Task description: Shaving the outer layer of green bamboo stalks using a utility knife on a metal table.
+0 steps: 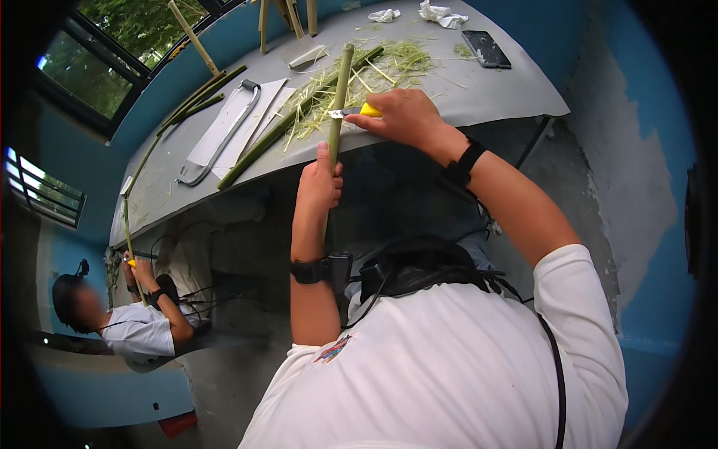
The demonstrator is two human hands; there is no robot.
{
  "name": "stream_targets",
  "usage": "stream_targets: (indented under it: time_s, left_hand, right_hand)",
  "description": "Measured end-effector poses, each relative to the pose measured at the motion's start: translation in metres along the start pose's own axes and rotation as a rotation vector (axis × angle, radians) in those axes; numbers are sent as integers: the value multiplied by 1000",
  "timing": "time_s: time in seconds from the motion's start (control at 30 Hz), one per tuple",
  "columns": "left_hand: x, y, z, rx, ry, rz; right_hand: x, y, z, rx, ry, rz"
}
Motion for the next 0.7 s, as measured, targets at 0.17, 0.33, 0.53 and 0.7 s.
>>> stream_targets:
  time_s: [0.17,0.33,0.53,0.7]
  left_hand:
    - [3,2,1,47,-26,-32]
    - [4,1,1,3,-3,2]
    - [-5,7,11,-100,6,75]
    - [-24,17,33,-126,58,67]
  right_hand:
    - [-6,3,0,9,-4,2]
    - [-3,-4,0,37,-25,46]
    - [-12,1,-2,60,-71,38]
    - [-1,1,-13,70,-244,30]
Point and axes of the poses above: each hand's wrist, its own z-axis away from the middle knuckle, its own y-axis out of the back of the hand, x = y × z, the point moved 5 cm from there along -z, towards the middle knuckle, and after that the axes turned 14 degrees about -x, right-handed, at the moved point
